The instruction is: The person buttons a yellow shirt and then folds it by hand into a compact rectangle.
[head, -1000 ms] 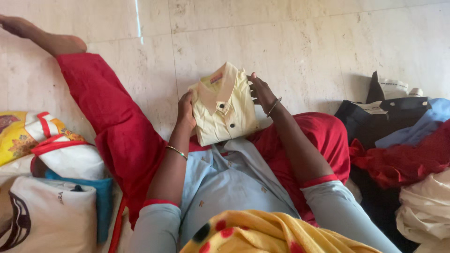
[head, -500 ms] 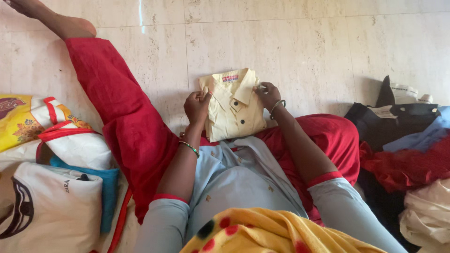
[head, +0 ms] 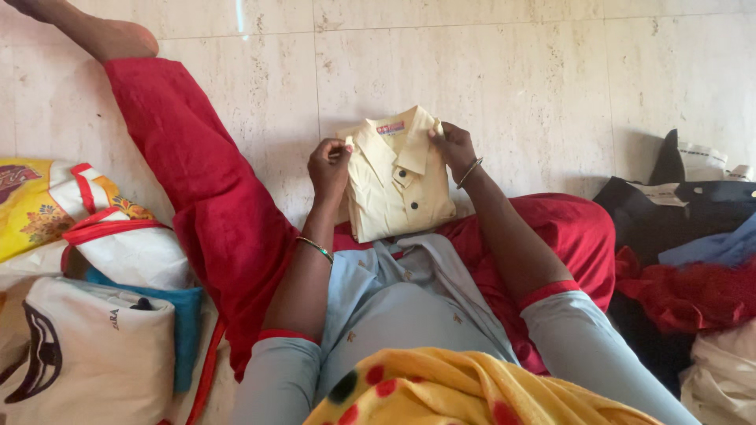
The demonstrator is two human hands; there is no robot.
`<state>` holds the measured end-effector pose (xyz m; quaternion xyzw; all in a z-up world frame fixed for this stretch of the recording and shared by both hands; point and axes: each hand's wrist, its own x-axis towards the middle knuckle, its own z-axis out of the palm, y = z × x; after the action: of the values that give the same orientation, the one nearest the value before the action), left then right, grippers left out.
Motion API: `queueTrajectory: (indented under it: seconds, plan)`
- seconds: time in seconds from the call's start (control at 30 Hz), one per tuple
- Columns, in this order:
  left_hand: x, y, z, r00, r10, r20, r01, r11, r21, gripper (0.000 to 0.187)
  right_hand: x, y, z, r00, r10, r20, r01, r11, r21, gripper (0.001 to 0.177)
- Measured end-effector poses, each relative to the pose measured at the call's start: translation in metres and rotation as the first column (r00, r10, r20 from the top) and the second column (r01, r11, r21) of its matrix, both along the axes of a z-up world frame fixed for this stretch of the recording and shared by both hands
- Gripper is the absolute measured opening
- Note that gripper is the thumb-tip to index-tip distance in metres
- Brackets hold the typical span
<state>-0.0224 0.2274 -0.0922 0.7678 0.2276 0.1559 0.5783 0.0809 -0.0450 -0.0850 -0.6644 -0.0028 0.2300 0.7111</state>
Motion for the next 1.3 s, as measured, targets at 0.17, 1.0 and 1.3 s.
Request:
queueTrajectory:
  seconds: [0.17, 1.0, 1.3]
  plan:
    - [0.022, 0.002, -0.018, 0.985, 0.166, -0.046, -0.157, 0.975, 0.156, 0.013, 0.007, 0.001, -0.012, 0.974, -0.168, -0.155, 0.150, 0.981, -0.121, 0.040]
    - [-0.098, -0.133, 0.051, 0.686, -0.595, -0.419, 0.693, 0.358, 0.625, 0.075, -0.119, -0.008, 0.062, 0.724, 0.658, 0.207, -0.315, 0.583, -0.749, 0.075]
    - [-0.088, -0.129, 0.035, 0.669, -0.558, -0.491, 0.720, 0.323, 0.615, 0.090, -0.140, 0.020, 0.016, 0.681, 0.728, 0.081, -0.204, 0.295, -0.933, 0.084]
